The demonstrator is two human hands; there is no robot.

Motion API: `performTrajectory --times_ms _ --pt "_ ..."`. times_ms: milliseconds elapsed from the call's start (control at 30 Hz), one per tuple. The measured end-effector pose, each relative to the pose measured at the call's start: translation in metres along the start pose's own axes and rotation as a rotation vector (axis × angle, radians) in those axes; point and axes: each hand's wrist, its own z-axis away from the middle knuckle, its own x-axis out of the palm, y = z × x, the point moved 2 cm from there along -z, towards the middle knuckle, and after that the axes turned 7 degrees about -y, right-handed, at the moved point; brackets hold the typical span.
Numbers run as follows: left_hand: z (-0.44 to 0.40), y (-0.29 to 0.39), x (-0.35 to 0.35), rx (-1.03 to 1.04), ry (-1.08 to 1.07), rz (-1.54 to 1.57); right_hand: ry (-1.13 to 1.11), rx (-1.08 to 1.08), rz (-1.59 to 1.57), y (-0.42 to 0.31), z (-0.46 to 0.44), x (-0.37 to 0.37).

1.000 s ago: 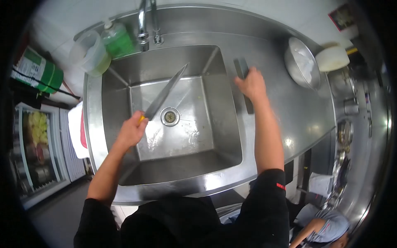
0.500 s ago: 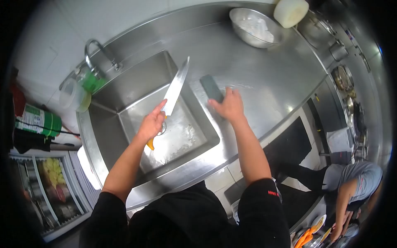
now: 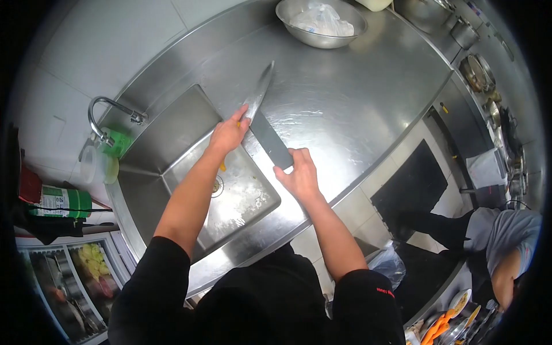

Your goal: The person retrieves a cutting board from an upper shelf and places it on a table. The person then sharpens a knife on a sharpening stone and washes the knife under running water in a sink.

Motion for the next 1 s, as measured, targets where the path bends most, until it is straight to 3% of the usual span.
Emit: performTrajectory --times_ms 67,167,300,400,533,667,767,833,900,1000 --pt "0.011 -0.001 0.017 -0.024 -0.028 0.028 0.074 -0.103 0.015 0.013 0.002 0.007" --pt "0.079 -0.001 0.038 0.125 -0.181 0.006 0.095 -0.161 -0.013 0.017 0.001 0.008" --pt "0.011 0.012 -0.002 -0.052 -0.025 -0.008 0.129 -0.194 -0.029 0.016 0.002 0.008" --pt "0.000 0.017 0.010 -0.025 0.067 -0.060 0.119 -0.184 -0.024 0.018 0.001 0.008" --pt "0.042 0.018 0.030 0.061 -0.157 -0.097 0.099 -0.179 -0.050 0.020 0.000 0.007" --pt "-0.005 0.023 -0.007 -0.110 -0.001 0.012 0.057 -0.116 -0.058 0.013 0.003 0.006" --pt "0.060 -0.014 0.021 0.056 -0.064 0.031 0.059 -0.113 -0.058 0.014 0.001 0.003" --pt "0.141 -0.036 0.020 -0.012 -0.244 -0.016 0.054 -0.111 -0.085 0.015 0.003 0.005" --pt "0.201 -0.060 0.016 0.027 -0.252 0.001 0.051 -0.138 -0.086 0.016 0.002 0.007" --pt "0.169 -0.064 0.022 0.007 -0.203 0.003 0.037 -0.137 -0.086 0.017 0.002 0.005"
